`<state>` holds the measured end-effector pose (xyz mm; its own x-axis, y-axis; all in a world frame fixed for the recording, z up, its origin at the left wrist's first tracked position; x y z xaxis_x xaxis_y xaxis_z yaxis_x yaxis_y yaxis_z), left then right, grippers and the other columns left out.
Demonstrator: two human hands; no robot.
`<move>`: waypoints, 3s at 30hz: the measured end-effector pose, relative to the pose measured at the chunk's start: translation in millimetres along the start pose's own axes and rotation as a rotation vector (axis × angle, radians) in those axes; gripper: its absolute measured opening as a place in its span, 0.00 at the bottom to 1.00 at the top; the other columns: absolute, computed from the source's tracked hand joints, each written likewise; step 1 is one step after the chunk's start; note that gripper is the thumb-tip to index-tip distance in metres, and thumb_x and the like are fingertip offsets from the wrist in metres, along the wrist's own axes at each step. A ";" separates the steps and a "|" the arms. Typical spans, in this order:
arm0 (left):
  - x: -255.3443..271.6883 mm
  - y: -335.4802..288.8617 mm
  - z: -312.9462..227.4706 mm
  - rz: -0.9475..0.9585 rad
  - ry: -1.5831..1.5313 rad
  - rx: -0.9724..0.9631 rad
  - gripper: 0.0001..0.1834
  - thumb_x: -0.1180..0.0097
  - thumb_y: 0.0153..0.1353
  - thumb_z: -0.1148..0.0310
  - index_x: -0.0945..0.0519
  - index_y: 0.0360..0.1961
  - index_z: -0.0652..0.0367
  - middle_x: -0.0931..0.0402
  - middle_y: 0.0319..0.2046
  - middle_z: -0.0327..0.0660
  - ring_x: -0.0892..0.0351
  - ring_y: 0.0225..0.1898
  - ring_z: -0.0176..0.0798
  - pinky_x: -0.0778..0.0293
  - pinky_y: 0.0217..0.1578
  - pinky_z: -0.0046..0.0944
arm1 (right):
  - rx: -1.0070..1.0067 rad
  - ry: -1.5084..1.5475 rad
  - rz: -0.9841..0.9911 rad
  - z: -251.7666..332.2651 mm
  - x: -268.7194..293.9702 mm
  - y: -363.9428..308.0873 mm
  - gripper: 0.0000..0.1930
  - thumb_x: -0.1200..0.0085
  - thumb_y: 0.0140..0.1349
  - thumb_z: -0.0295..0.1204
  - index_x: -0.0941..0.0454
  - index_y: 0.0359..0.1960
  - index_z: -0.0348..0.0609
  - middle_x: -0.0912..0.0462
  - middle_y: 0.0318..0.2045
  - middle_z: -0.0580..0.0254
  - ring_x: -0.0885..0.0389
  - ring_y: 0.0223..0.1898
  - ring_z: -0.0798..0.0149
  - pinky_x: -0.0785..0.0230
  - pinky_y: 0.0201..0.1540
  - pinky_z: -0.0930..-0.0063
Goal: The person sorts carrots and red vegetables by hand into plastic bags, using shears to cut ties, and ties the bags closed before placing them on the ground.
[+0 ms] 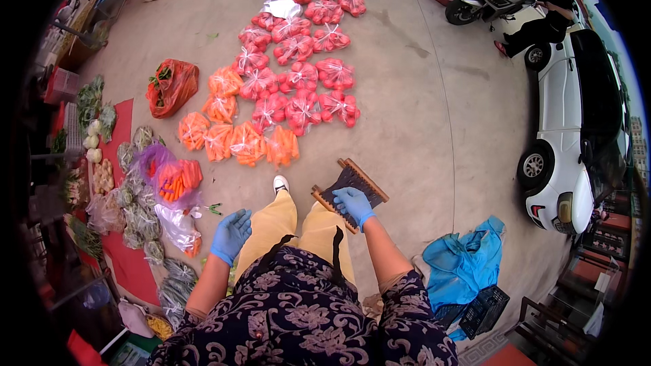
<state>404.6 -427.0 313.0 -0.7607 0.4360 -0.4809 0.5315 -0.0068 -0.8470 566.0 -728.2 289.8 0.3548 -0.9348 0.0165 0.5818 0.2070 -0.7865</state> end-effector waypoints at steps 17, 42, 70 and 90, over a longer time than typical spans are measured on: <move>-129.7 93.0 -93.6 0.349 0.240 0.120 0.17 0.54 0.56 0.62 0.29 0.44 0.59 0.27 0.44 0.41 0.27 0.38 0.35 0.30 0.39 0.36 | 0.231 -0.026 0.067 82.7 -120.1 9.5 0.14 0.53 0.57 0.37 0.24 0.33 0.37 0.23 0.26 0.62 0.27 0.27 0.72 0.33 0.33 0.78; -281.2 149.9 65.7 0.399 0.345 0.172 0.17 0.59 0.59 0.64 0.29 0.47 0.57 0.29 0.48 0.40 0.26 0.42 0.35 0.29 0.40 0.38 | 0.164 0.157 -0.039 51.1 144.4 48.2 0.12 0.51 0.54 0.35 0.24 0.31 0.39 0.24 0.24 0.63 0.28 0.22 0.71 0.33 0.26 0.78; -228.8 120.6 27.8 0.010 -0.403 -0.271 0.12 0.54 0.56 0.65 0.26 0.39 0.57 0.25 0.41 0.40 0.25 0.35 0.36 0.28 0.38 0.38 | -0.019 -0.137 0.417 206.5 127.7 136.9 0.13 0.52 0.57 0.37 0.26 0.36 0.39 0.24 0.28 0.64 0.28 0.26 0.73 0.32 0.30 0.80; -333.0 147.2 14.8 0.159 -0.601 -0.624 0.09 0.53 0.55 0.67 0.26 0.36 0.56 0.23 0.37 0.38 0.24 0.32 0.33 0.28 0.35 0.36 | 0.379 -0.365 0.387 365.8 251.6 144.4 0.14 0.56 0.59 0.35 0.25 0.39 0.37 0.23 0.28 0.62 0.28 0.25 0.72 0.33 0.29 0.80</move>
<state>730.6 -586.5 345.1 -0.6344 -0.0767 -0.7692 0.6208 0.5425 -0.5660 1006.9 -828.0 406.1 0.7774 -0.6279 0.0373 0.5564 0.6589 -0.5063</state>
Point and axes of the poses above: each hand's wrist, its own y-axis towards the middle knuckle, its own x-axis out of the back of the hand, z = x × y, the point moved 6 cm from there along y, towards the middle knuckle
